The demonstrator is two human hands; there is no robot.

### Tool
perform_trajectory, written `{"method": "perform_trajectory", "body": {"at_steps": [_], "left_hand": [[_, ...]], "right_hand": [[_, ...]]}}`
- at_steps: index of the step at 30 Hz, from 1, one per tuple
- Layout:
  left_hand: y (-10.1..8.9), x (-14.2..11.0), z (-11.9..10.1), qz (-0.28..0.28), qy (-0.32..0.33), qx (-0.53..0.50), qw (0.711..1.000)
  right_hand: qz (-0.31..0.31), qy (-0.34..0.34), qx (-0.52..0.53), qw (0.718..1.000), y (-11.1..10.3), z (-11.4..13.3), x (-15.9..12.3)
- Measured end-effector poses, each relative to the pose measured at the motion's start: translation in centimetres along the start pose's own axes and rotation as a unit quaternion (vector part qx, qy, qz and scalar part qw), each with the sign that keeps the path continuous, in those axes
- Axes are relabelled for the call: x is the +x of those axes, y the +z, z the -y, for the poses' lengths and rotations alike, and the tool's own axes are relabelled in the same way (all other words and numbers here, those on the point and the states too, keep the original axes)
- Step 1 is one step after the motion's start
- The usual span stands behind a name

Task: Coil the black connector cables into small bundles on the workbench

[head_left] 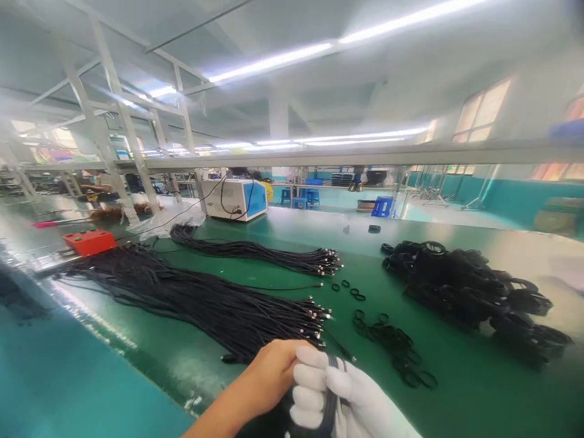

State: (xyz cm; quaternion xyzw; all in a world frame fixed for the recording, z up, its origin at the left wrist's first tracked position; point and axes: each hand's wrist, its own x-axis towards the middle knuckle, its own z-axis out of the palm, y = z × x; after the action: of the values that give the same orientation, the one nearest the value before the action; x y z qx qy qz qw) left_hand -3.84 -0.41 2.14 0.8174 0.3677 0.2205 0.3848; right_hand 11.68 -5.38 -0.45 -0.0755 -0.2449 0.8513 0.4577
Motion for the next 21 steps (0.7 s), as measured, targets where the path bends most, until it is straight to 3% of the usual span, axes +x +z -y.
{"method": "perform_trajectory", "body": {"at_steps": [3, 6, 9, 16, 18, 21], "left_hand": [[0.6, -0.7, 0.6, -0.036, -0.039, 0.154, 0.987], [2.4, -1.7, 0.7, -0.076, -0.09, 0.288, 0.95], [4.3, -2.5, -0.3, -0.111, -0.074, 0.382, 0.915], [5.6, -2.3, -1.7, -0.091, 0.067, 0.419, 0.901], [4.9, -1.9, -1.7, -0.097, 0.138, 0.436, 0.884], [2.4, -1.0, -2.3, -0.07, 0.258, 0.47, 0.841]], "right_hand": [[-0.067, -0.085, -0.012, 0.994, -0.4, 1.3, -0.1], [-0.097, -0.123, -0.015, 0.988, -1.0, 2.4, -0.5], [-0.128, -0.137, -0.031, 0.982, -1.6, 2.9, -0.7], [-0.176, -0.138, -0.107, 0.969, -1.2, 2.7, -0.7], [-0.19, -0.121, -0.148, 0.963, -1.0, 2.4, -0.7], [-0.178, -0.07, -0.21, 0.959, -0.7, 1.8, -0.7]]}}
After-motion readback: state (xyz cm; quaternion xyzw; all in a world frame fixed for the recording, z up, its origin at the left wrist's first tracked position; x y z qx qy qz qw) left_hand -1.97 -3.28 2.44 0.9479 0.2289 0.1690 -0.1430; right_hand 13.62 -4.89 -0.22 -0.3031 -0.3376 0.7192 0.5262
